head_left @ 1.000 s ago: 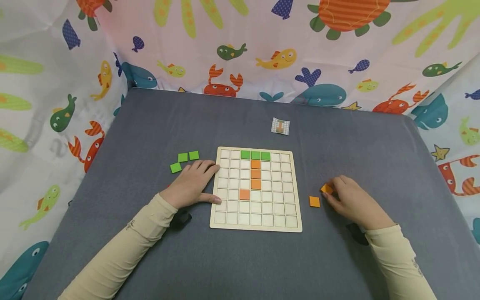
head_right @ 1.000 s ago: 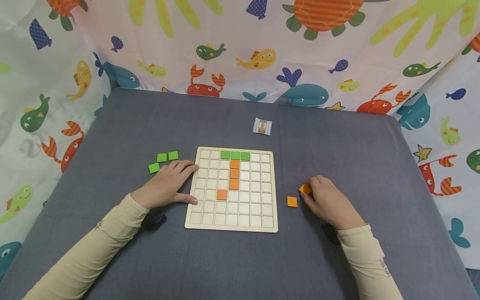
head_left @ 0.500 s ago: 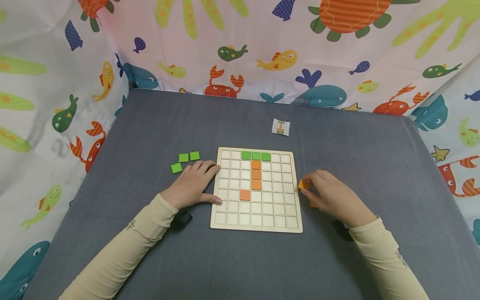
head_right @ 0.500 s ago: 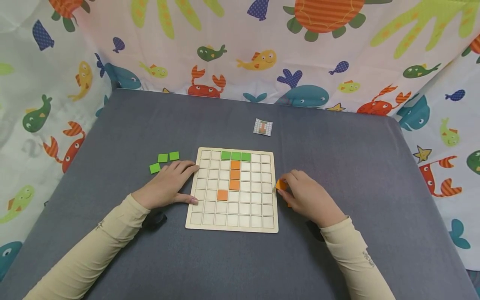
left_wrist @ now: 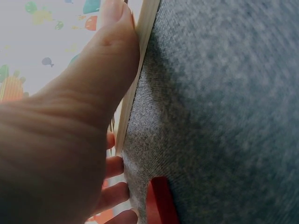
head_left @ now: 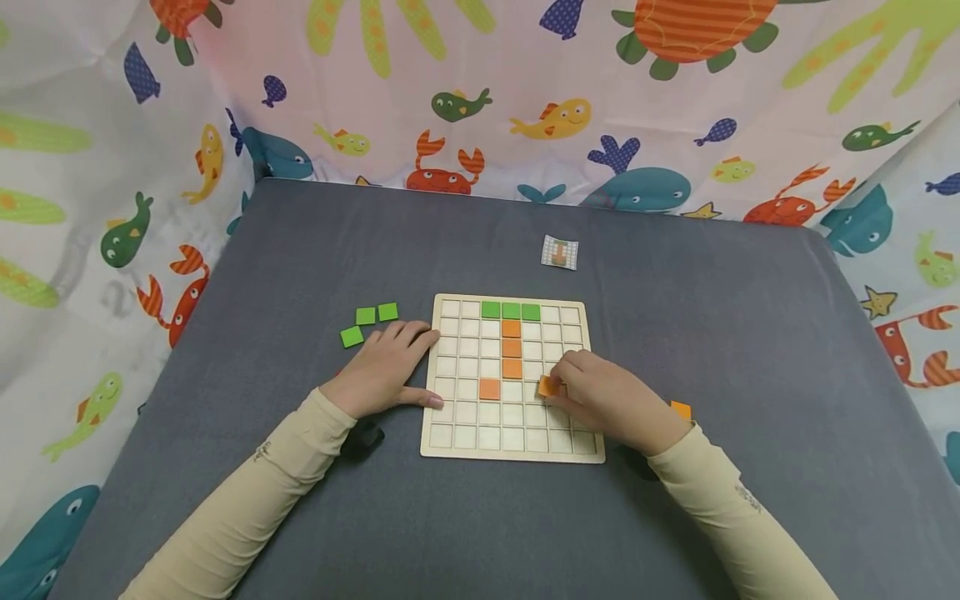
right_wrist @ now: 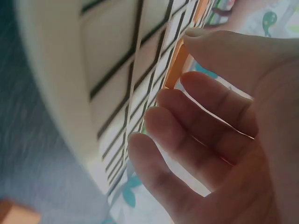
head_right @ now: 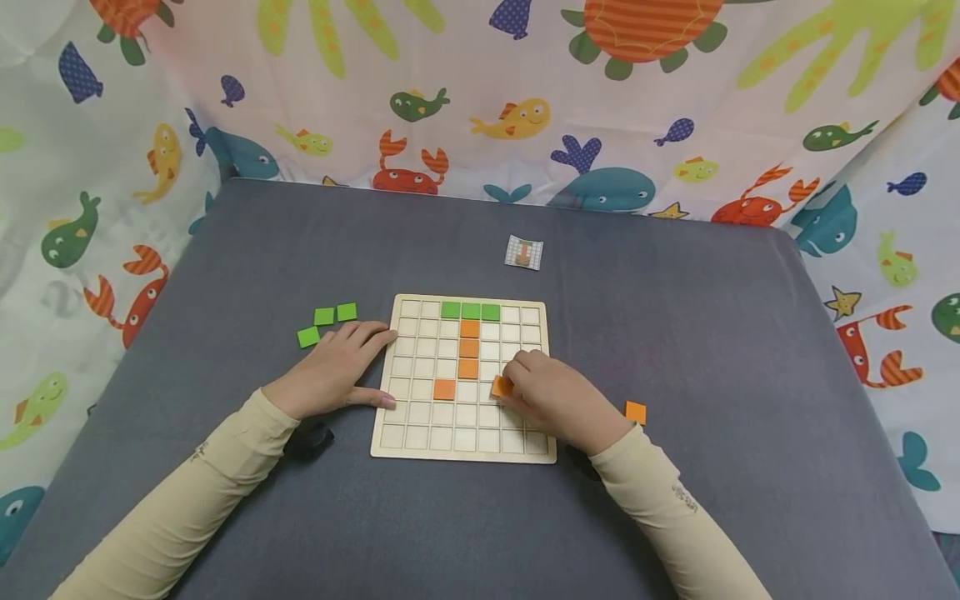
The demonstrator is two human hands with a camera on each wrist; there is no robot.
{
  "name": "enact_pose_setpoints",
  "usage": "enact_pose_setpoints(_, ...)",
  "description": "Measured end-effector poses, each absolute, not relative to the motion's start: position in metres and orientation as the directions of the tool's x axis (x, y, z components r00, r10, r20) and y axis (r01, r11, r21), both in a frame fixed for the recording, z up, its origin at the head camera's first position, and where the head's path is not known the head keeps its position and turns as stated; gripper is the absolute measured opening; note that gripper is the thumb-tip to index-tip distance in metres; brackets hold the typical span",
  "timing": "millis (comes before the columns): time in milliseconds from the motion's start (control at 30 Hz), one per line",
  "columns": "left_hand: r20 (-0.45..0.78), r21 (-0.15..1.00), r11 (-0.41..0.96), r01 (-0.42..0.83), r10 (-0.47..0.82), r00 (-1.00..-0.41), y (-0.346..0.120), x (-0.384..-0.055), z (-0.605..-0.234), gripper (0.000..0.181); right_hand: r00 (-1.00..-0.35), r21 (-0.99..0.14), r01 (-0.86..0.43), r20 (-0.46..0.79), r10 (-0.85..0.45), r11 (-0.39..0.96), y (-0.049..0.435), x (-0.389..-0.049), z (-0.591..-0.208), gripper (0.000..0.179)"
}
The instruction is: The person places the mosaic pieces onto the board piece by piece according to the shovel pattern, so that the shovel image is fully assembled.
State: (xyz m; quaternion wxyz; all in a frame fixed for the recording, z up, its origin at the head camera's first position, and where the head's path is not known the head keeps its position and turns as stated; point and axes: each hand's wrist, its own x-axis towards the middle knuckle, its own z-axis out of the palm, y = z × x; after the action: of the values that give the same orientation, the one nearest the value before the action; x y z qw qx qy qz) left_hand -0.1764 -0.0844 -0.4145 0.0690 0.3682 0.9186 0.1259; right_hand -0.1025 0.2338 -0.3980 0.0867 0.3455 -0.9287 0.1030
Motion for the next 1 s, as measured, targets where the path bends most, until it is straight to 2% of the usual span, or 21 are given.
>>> enact_pose_setpoints(267,-0.02,0.284,0.694,0.662,0.695,-0.719,-0.085,-0.177,-0.418,0.093,-0.724,-0.179,-0.69,0.19,-0.663,0.701,0.217,-0.104,-0.403,0.018)
enact_pose_setpoints(533,-0.01,0.281,0.688,0.669,0.699,-0.715,-0.085,-0.178,-0.419,0.092,-0.697,-0.15,-0.716,0.216,-0.684,0.682,0.207,-0.108,-0.403,0.013)
enact_pose_setpoints(1000,-0.014,0.284,0.692,0.664,0.695,-0.718,-0.085,-0.177,-0.417,0.092,-0.689,-0.134,-0.722,0.218,-0.691,0.678,0.197,-0.112,-0.403,0.01)
